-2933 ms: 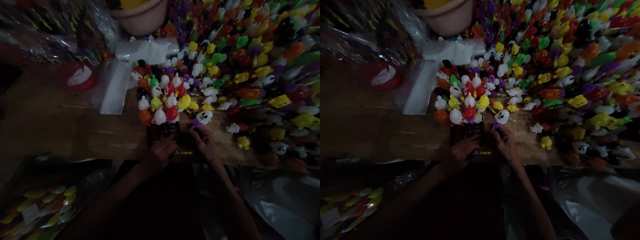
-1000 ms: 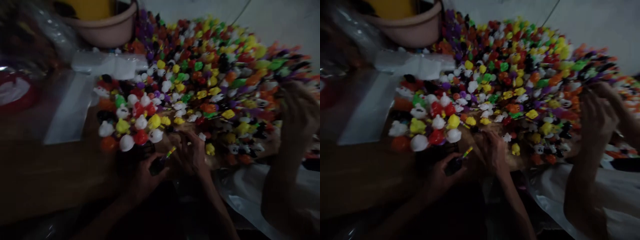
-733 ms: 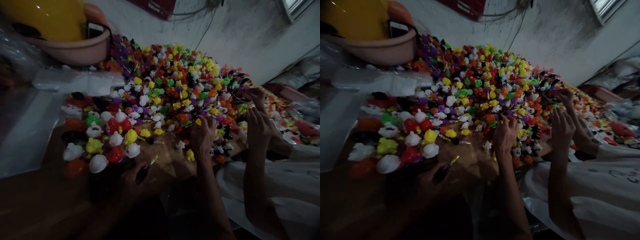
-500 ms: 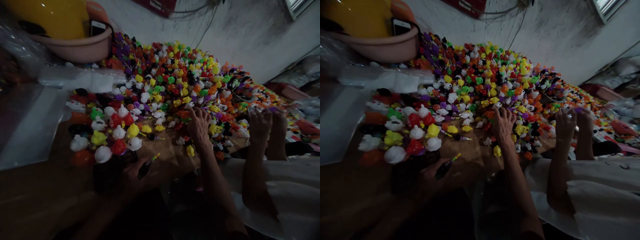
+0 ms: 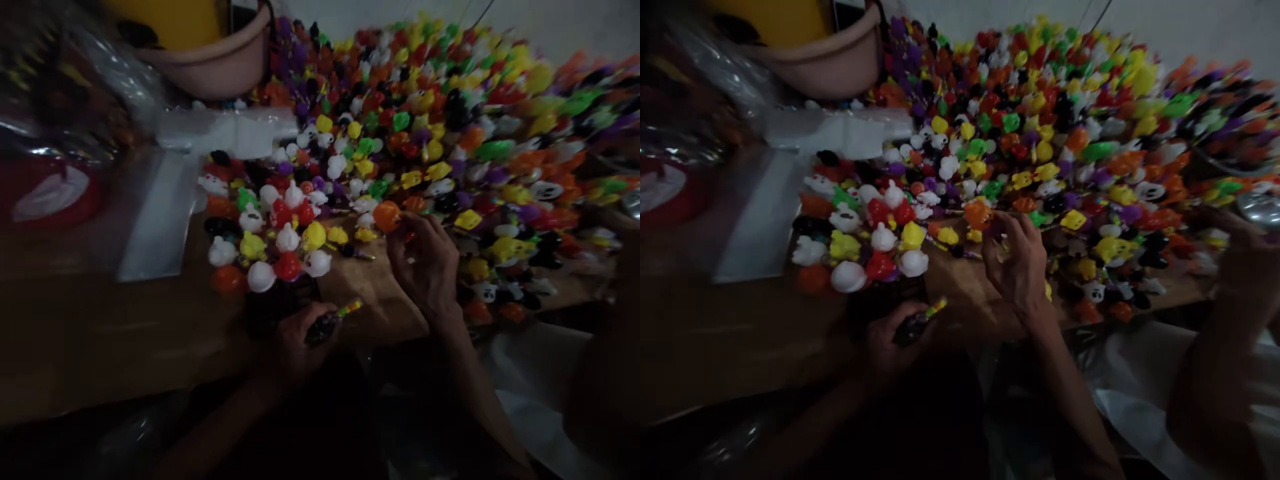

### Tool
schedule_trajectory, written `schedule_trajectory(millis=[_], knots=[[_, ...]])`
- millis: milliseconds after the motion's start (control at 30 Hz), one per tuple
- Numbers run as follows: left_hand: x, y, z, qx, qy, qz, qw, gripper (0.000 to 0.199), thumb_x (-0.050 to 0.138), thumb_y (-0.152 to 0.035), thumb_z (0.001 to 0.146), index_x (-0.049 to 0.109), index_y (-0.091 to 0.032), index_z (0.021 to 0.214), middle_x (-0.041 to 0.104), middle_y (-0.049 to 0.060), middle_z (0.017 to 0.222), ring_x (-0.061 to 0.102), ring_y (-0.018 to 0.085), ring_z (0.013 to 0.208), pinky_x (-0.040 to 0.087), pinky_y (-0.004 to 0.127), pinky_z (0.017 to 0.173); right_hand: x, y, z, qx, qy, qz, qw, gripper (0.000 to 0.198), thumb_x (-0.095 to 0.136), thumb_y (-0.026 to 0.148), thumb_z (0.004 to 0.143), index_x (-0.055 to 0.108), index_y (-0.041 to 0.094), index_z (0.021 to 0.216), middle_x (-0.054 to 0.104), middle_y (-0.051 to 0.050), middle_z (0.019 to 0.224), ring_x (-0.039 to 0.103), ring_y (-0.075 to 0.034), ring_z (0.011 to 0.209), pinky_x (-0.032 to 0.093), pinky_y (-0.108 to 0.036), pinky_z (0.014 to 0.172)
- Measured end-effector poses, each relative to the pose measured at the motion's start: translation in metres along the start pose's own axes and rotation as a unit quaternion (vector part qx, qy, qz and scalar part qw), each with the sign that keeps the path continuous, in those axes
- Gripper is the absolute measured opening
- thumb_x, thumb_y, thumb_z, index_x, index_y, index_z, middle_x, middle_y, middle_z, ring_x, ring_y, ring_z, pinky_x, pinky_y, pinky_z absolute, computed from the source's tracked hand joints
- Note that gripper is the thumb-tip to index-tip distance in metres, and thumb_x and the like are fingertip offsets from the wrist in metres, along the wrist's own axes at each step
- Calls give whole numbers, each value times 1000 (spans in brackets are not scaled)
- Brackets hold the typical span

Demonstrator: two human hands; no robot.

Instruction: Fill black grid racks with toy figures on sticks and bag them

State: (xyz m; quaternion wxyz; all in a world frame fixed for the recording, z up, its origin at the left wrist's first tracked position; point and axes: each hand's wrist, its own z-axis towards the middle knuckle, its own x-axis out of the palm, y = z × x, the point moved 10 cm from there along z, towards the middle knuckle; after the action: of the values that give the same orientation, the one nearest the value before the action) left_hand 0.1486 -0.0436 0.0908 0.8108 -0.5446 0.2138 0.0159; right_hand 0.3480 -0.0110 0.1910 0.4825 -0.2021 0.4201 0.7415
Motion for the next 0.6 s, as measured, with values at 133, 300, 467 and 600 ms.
schedule_trajectory(millis=[133,300,467,600], knots=[[-5,19,-10,-127,-20,-92,987,29,78,-40,83,64,-21,99,79,3,98,74,15,83,59,24,75,19,-7,-57,205,22,260,943,24,72,40,86,66,25,103,72,-3,97,68,-19,87,56,-34,80],[1,33,-27,-199,-8,-163,966,41,85,-41,74,66,-20,104,77,2,96,71,15,79,58,25,71,49,14,-107,323,24,364,873,28,78,42,79,64,23,93,72,-1,89,68,-18,83,57,-32,76],[-8,46,-54,-281,-19,-239,929,41,82,-45,74,67,-17,100,67,-3,65,59,10,50,49,20,49,68,43,-115,298,12,401,866,29,78,41,78,59,23,92,71,-2,88,68,-18,81,56,-32,75],[-26,54,-74,-318,-50,-310,895,43,80,-47,75,66,-13,99,64,-3,58,57,10,46,48,20,47,77,64,-119,259,54,435,861,35,81,43,76,62,25,100,74,-6,94,70,-21,86,58,-35,77]])
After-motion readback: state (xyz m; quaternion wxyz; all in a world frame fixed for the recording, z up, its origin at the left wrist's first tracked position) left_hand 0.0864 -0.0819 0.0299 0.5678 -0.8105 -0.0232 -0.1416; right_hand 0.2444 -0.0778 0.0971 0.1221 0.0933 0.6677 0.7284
